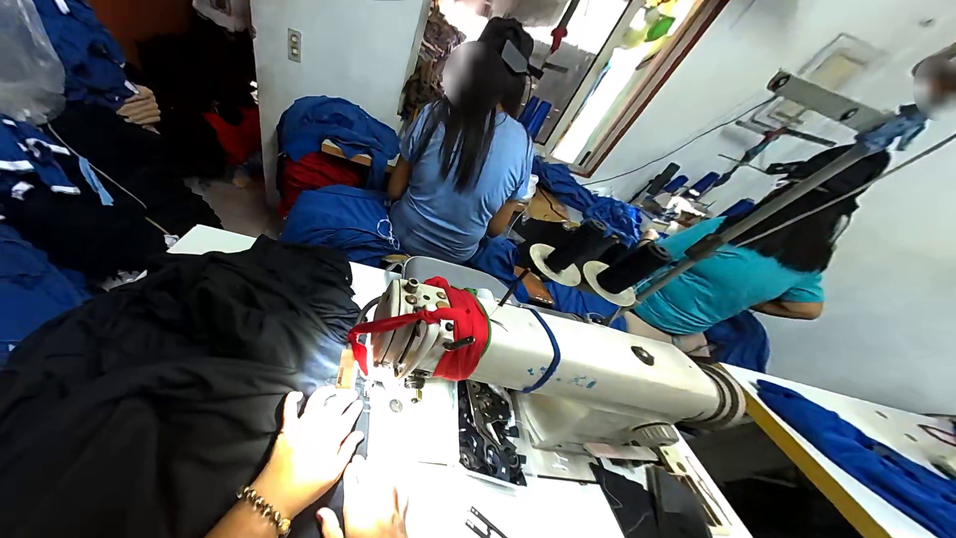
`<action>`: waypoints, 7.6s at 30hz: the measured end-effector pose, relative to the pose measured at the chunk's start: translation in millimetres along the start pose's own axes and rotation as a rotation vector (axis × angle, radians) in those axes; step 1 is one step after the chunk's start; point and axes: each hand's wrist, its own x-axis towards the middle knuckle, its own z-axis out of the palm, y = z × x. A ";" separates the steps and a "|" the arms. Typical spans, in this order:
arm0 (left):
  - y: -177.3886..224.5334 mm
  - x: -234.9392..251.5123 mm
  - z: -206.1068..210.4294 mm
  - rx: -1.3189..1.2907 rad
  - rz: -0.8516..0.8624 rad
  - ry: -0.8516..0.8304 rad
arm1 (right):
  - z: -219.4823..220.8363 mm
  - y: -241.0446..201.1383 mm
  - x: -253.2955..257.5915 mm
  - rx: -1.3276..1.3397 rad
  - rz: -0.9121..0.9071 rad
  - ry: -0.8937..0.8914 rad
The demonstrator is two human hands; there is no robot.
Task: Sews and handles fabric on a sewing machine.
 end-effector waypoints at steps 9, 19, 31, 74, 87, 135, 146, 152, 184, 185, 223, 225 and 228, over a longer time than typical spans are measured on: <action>-2.0 -13.1 -3.3 0.002 -0.035 -0.059 | -0.3 2.2 -4.4 -0.041 -0.026 0.004; 9.6 -46.9 -23.4 0.089 -0.100 0.010 | -29.6 20.6 -8.1 0.178 -0.041 0.014; 8.0 -35.2 -50.5 -0.048 -0.017 0.098 | -140.7 172.9 23.5 0.117 0.390 -0.197; 87.5 -27.2 -62.4 -1.725 -0.929 -0.076 | -60.4 46.6 8.2 0.932 0.182 0.097; 86.8 -38.5 -55.9 -1.547 -0.854 0.085 | -57.6 38.9 1.1 1.060 0.107 0.167; 80.8 -49.0 -55.9 -1.562 -0.801 -0.007 | -60.8 52.3 8.0 0.727 -0.024 0.021; -0.9 4.0 -7.2 -0.269 0.001 0.189 | -64.3 61.7 79.5 0.932 0.517 -0.197; -9.7 -1.9 9.6 -0.179 0.037 0.160 | -24.0 51.9 120.1 1.007 0.714 -0.307; -12.4 -6.8 -6.7 -0.070 0.024 -0.127 | -3.4 42.9 68.0 -0.055 0.145 -0.140; -12.7 -6.4 -6.7 -0.071 0.026 -0.131 | -4.0 42.9 68.4 -0.049 0.149 -0.144; 14.0 6.7 -11.4 -0.149 -0.230 -0.286 | -252.8 377.7 67.4 0.509 0.740 0.547; 13.1 12.7 -16.0 -0.148 -0.253 -0.369 | -240.5 380.7 57.5 0.607 0.625 0.657; 8.1 20.0 -18.3 -0.129 -0.274 -0.405 | -214.6 379.4 41.5 0.842 0.356 0.752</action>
